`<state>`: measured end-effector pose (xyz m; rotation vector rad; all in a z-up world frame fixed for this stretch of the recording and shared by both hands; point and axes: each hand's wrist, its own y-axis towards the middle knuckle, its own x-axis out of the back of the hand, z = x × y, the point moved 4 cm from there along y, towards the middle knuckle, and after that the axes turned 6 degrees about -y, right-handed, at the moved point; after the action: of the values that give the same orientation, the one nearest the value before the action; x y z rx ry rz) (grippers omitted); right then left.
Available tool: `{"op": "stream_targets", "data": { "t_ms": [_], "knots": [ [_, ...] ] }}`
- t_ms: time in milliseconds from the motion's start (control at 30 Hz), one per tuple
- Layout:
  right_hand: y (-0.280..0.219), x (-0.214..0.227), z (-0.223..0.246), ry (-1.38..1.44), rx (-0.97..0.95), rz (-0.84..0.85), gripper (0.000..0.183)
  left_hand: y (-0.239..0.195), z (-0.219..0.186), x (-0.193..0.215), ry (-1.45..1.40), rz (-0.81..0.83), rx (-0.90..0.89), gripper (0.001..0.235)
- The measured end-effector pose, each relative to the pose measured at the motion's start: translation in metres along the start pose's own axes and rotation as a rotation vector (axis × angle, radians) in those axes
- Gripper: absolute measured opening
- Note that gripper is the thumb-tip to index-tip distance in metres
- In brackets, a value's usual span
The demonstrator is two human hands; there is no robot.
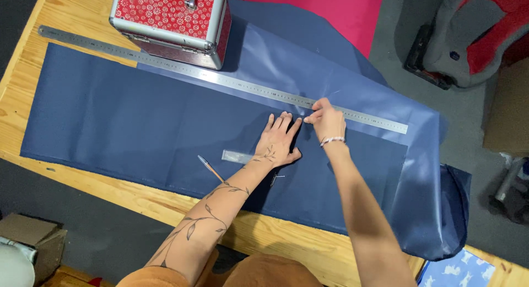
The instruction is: Measuring, marking, and cutting blue fabric using a ruler, pencil, and scissors on a workbench.
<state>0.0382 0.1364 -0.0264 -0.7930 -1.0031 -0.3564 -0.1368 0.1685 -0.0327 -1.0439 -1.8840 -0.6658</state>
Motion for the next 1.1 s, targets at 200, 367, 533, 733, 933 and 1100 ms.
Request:
{"op": "stream_targets", "data": {
  "t_ms": [200,367,533,733,933,1100],
  "knots": [
    [-0.047,-0.049,-0.017,-0.034,0.221,-0.460,0.027,-0.003,-0.002,0.002,0.077,0.030,-0.006,0.096],
    [-0.053,-0.072,-0.028,0.041,0.312,-0.568,0.043,0.001,-0.005,0.007,0.157,-0.038,-0.030,0.098],
    [-0.060,-0.061,-0.021,-0.258,0.572,-0.681,0.056,0.008,-0.013,0.020,0.122,0.051,-0.109,0.091],
    [-0.072,-0.050,-0.020,-0.047,0.545,-0.558,0.050,0.002,0.007,0.001,0.035,0.224,-0.112,0.097],
    [-0.131,-0.067,-0.030,0.270,0.138,-0.321,0.016,-0.004,0.047,0.017,0.010,0.217,-0.203,0.090],
    [-0.167,-0.100,-0.034,0.226,0.092,-0.122,0.027,-0.020,0.096,0.038,0.068,0.220,-0.209,0.083]
  ]
}}
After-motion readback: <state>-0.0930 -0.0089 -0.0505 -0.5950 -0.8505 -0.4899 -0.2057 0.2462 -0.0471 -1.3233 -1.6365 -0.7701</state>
